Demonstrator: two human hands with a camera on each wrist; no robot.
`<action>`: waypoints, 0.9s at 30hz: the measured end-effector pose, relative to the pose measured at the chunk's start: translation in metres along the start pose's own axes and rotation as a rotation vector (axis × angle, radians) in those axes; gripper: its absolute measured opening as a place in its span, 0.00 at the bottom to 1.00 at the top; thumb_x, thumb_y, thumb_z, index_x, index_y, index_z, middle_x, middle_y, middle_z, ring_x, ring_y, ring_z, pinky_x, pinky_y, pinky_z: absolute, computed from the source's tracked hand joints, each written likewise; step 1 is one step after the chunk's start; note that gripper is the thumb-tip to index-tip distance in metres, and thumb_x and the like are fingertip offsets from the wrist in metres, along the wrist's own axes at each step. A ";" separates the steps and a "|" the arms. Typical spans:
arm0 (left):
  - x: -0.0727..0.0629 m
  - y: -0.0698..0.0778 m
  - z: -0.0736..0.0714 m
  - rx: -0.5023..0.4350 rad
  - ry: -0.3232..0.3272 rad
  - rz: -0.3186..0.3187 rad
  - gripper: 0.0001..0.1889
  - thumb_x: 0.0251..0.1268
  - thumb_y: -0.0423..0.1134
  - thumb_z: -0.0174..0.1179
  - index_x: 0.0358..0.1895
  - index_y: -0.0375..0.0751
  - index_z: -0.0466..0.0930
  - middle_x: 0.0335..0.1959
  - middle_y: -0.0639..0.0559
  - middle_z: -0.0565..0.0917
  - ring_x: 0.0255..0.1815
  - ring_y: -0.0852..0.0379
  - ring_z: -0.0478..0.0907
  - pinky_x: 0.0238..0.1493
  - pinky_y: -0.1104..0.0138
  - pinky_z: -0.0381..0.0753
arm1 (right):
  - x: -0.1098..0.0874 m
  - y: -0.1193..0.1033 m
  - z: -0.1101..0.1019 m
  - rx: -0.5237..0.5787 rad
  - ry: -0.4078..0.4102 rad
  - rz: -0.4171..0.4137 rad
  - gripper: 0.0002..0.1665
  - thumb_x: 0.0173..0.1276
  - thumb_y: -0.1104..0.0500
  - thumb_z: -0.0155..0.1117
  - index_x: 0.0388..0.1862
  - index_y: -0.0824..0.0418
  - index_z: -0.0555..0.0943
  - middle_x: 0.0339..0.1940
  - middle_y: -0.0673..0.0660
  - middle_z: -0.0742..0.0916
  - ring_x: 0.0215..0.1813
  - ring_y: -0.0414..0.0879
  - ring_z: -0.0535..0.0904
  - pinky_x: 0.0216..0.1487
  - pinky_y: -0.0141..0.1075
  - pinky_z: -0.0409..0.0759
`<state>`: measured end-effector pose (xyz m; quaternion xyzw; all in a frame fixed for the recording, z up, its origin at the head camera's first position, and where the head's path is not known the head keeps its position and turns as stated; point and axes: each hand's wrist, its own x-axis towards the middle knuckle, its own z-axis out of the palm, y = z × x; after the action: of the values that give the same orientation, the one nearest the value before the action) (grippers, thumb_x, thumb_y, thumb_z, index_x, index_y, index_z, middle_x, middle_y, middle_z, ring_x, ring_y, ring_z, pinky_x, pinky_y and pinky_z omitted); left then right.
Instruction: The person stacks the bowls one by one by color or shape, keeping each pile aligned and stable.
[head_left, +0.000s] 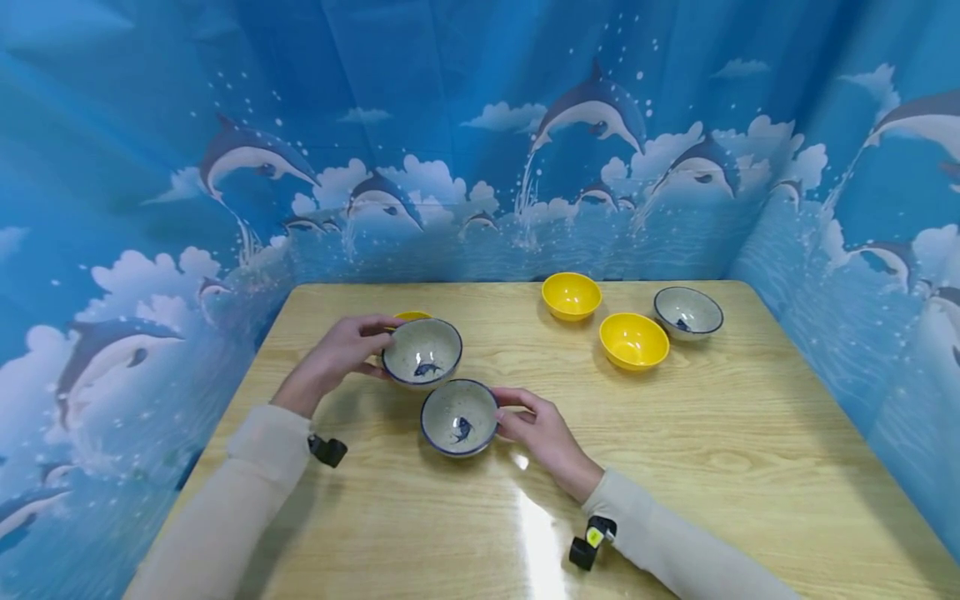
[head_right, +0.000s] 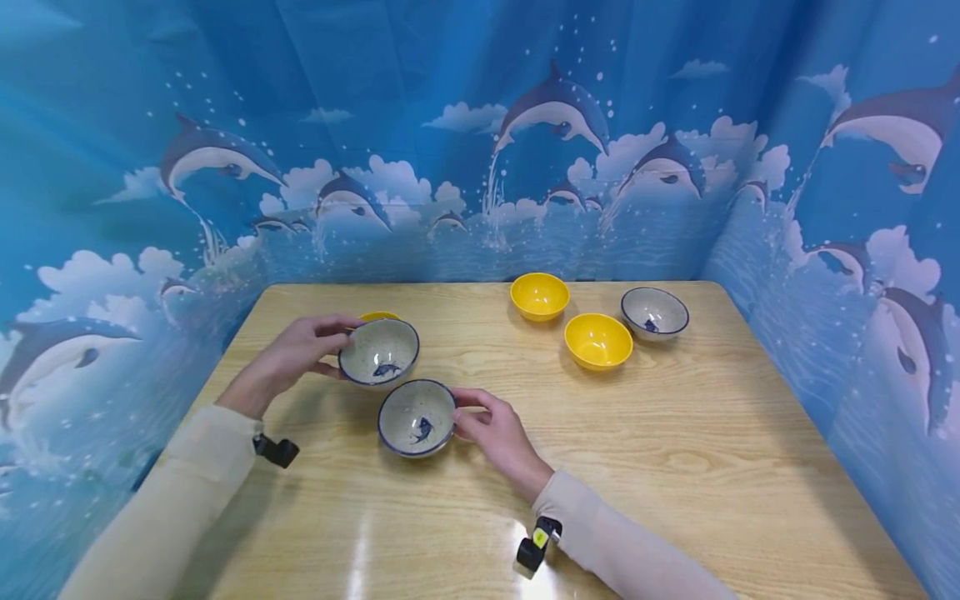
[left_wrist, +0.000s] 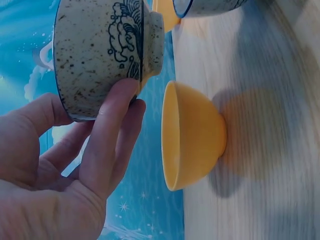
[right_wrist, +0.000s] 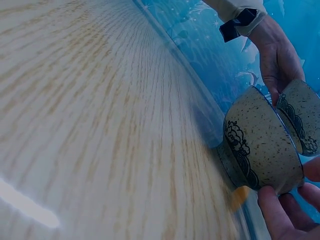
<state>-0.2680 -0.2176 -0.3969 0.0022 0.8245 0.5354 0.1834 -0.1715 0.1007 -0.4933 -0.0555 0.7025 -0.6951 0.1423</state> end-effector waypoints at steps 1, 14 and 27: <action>0.000 -0.001 0.001 0.001 -0.003 0.003 0.27 0.80 0.35 0.57 0.79 0.38 0.74 0.77 0.33 0.74 0.63 0.39 0.80 0.47 0.57 0.96 | 0.000 0.000 0.000 -0.001 -0.001 -0.001 0.27 0.83 0.61 0.64 0.77 0.62 0.77 0.73 0.67 0.81 0.66 0.58 0.87 0.66 0.40 0.89; -0.007 -0.004 0.012 0.035 -0.074 0.032 0.27 0.79 0.38 0.59 0.78 0.40 0.76 0.78 0.34 0.75 0.65 0.38 0.81 0.49 0.55 0.95 | 0.000 0.000 0.001 0.015 0.001 0.000 0.27 0.82 0.61 0.65 0.77 0.63 0.77 0.73 0.67 0.81 0.66 0.58 0.87 0.65 0.40 0.89; -0.009 -0.008 0.021 0.073 -0.113 0.041 0.26 0.77 0.37 0.59 0.76 0.43 0.78 0.77 0.36 0.76 0.65 0.38 0.80 0.48 0.53 0.95 | 0.000 0.001 0.000 0.008 0.002 -0.008 0.28 0.82 0.60 0.65 0.77 0.64 0.76 0.73 0.68 0.81 0.66 0.59 0.87 0.65 0.41 0.89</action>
<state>-0.2516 -0.2044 -0.4087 0.0558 0.8317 0.5074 0.2183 -0.1713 0.1005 -0.4946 -0.0569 0.6998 -0.6984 0.1389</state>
